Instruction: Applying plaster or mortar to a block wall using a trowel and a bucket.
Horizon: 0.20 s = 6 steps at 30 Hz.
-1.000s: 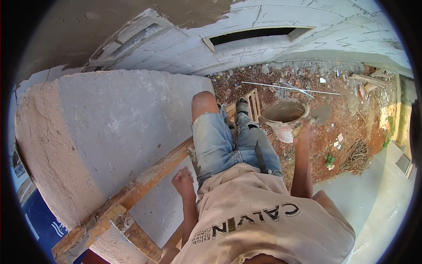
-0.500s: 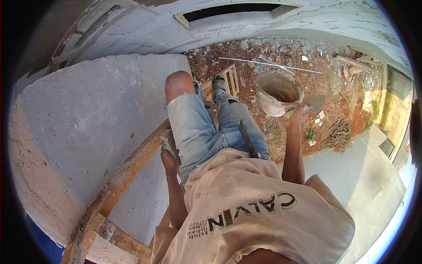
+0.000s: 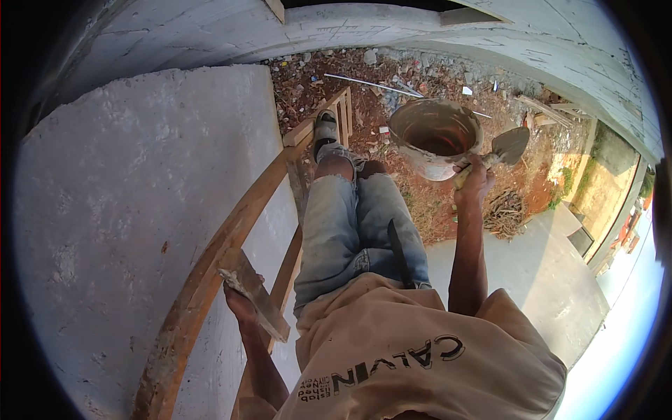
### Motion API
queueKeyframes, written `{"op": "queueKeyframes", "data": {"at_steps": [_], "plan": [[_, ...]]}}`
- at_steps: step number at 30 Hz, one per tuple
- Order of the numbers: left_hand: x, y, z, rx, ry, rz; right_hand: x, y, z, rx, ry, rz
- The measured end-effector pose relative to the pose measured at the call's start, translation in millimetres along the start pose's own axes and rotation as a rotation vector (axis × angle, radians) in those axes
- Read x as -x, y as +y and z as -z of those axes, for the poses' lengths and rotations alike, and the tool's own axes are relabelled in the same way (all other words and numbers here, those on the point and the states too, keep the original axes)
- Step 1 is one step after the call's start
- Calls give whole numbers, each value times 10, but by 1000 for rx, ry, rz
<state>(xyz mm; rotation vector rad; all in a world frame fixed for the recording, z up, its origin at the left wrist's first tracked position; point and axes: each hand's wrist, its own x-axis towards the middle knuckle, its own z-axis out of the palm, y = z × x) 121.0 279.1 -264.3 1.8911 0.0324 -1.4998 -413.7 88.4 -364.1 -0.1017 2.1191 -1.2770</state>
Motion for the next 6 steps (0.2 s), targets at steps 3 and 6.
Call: {"op": "queueKeyframes", "data": {"at_steps": [3,6], "plan": [[96,16,-43,-46,144,-4,-230,137,-278,63,-64,14],[58,7,-156,-65,124,-120,-453,286,-604,127,-100,23]]}}
